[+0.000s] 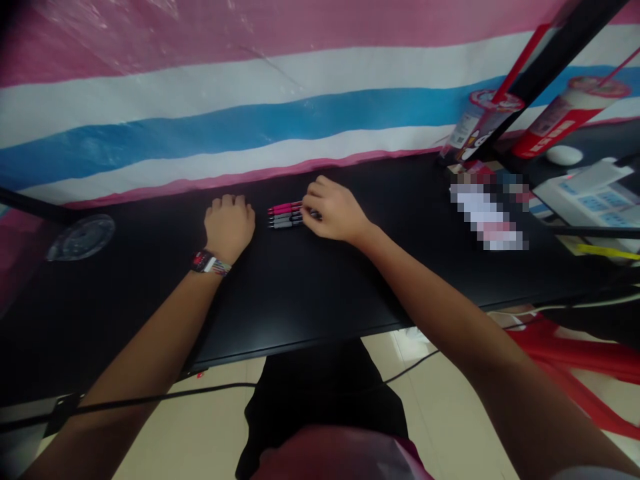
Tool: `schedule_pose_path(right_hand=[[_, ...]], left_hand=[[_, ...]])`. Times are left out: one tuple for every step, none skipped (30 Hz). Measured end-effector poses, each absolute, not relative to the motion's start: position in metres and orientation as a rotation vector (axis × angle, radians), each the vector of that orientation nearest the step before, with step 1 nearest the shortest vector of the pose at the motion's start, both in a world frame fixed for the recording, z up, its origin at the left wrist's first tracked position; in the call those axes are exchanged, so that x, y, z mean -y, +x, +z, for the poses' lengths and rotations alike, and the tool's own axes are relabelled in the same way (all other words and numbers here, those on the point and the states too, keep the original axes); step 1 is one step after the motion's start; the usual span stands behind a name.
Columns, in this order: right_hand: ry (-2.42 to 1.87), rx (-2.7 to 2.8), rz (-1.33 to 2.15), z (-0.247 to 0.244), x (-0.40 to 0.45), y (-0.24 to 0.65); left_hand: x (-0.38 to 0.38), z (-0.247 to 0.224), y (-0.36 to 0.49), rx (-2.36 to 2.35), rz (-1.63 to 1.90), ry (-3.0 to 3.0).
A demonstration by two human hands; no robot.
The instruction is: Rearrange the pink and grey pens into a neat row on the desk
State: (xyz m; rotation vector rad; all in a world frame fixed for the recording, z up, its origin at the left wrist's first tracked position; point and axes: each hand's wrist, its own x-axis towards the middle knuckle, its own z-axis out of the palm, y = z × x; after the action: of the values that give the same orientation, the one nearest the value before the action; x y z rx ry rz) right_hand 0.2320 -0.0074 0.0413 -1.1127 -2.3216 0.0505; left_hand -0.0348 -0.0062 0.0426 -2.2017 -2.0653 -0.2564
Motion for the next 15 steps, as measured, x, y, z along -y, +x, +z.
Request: schedule_pose_path(right_hand=[[-1.041,2.346,0.054,0.039,0.008,0.229],[-0.994,2.356,0.059,0.037,0.008,0.227],[-0.967,2.354,0.066,0.035,0.008,0.225],[-0.952,2.345,0.074,0.033,0.007,0.225],[-0.944,2.335,0.085,0.031,0.007,0.224],[-0.936,2.327,0.097,0.030,0.006,0.225],[-0.928,2.324,0.110,0.030,0.005,0.225],[-0.918,2.326,0.123,0.029,0.005,0.225],[-0.908,2.331,0.136,0.029,0.004,0.226],[-0.896,2.339,0.152,0.029,0.004,0.226],[-0.886,2.346,0.168,0.028,0.004,0.226],[-0.877,2.352,0.183,0.028,0.003,0.226],[-0.871,2.356,0.199,0.028,0.003,0.226],[-0.867,2.359,0.213,0.028,0.002,0.226],[-0.864,2.359,0.225,0.028,0.002,0.227]], left_hand=[[0.006,0.042,-0.035,2.065,-0.259,-2.199],[0.006,0.042,-0.035,2.067,-0.265,-2.197],[0.006,0.041,-0.035,2.069,-0.271,-2.195],[0.005,0.041,-0.035,2.071,-0.276,-2.194],[0.005,0.040,-0.036,2.072,-0.281,-2.193],[0.005,0.040,-0.036,2.072,-0.284,-2.194],[0.005,0.040,-0.036,2.074,-0.285,-2.194],[0.005,0.040,-0.036,2.074,-0.287,-2.195],[0.004,0.040,-0.036,2.074,-0.287,-2.196],[0.004,0.040,-0.036,2.074,-0.287,-2.196],[0.004,0.040,-0.036,2.075,-0.287,-2.195],[0.004,0.040,-0.036,2.076,-0.287,-2.194],[0.005,0.040,-0.036,2.078,-0.287,-2.193],[0.005,0.041,-0.036,2.080,-0.288,-2.192],[0.005,0.041,-0.036,2.084,-0.289,-2.191]])
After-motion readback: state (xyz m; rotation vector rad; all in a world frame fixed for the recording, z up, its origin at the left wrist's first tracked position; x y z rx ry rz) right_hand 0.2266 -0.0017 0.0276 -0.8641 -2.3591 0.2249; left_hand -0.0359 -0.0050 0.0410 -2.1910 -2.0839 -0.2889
